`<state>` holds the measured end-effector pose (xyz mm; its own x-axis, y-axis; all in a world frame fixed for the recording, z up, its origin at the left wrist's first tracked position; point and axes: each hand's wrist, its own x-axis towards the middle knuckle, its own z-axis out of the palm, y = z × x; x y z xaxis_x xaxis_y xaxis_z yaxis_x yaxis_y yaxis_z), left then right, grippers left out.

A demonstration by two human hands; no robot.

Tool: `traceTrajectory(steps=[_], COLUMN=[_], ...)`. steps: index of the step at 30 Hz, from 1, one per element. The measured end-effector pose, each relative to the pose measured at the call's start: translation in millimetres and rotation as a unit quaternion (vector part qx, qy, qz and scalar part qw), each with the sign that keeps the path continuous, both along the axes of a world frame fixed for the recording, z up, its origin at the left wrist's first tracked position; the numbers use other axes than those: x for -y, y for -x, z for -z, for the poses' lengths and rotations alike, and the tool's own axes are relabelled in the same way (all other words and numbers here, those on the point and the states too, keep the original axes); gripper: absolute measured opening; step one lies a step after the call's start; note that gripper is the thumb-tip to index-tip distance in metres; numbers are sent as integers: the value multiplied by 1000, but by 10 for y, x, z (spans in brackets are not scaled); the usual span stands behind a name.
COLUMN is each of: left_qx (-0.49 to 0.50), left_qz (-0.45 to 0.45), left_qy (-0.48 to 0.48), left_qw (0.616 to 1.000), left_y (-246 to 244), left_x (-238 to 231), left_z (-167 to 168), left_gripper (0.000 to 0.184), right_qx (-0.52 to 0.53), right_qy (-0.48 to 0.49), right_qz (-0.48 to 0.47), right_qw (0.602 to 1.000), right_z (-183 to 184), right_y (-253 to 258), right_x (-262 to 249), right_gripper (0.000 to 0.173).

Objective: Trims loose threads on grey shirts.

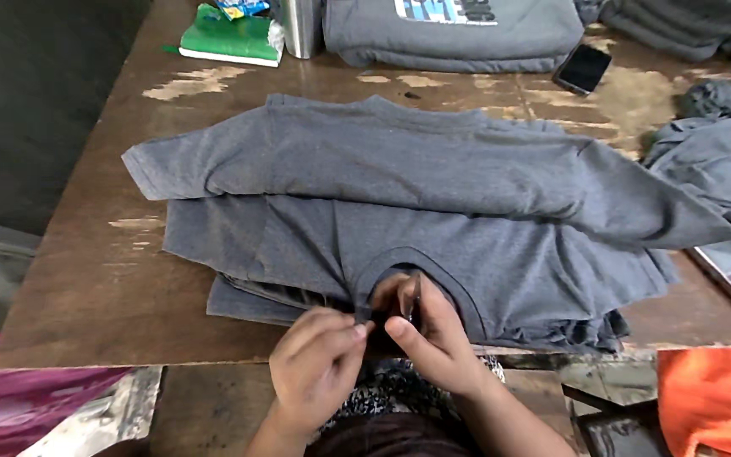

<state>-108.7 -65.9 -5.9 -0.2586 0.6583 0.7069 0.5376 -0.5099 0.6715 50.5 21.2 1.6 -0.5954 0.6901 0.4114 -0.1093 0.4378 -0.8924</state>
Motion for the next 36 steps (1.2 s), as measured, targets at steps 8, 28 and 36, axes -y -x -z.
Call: traceTrajectory(steps=[8,28,36], left_qx=[-162,-84,-208], left_qz=[178,80,-41], left_qy=[212,138,149], left_qw=[947,984,966], left_y=[228,204,184], left_x=[216,47,137], left_z=[-424,-90,-145], left_gripper=[59,31,33], right_qx=[-178,51,291], right_qy=[257,4,-277], right_qz=[-28,-30,92], right_qw=[949,998,911], right_z=[34,18,-22], right_y=[194,-160,-100], right_x=[10,-57,168], right_gripper=[25,41,37])
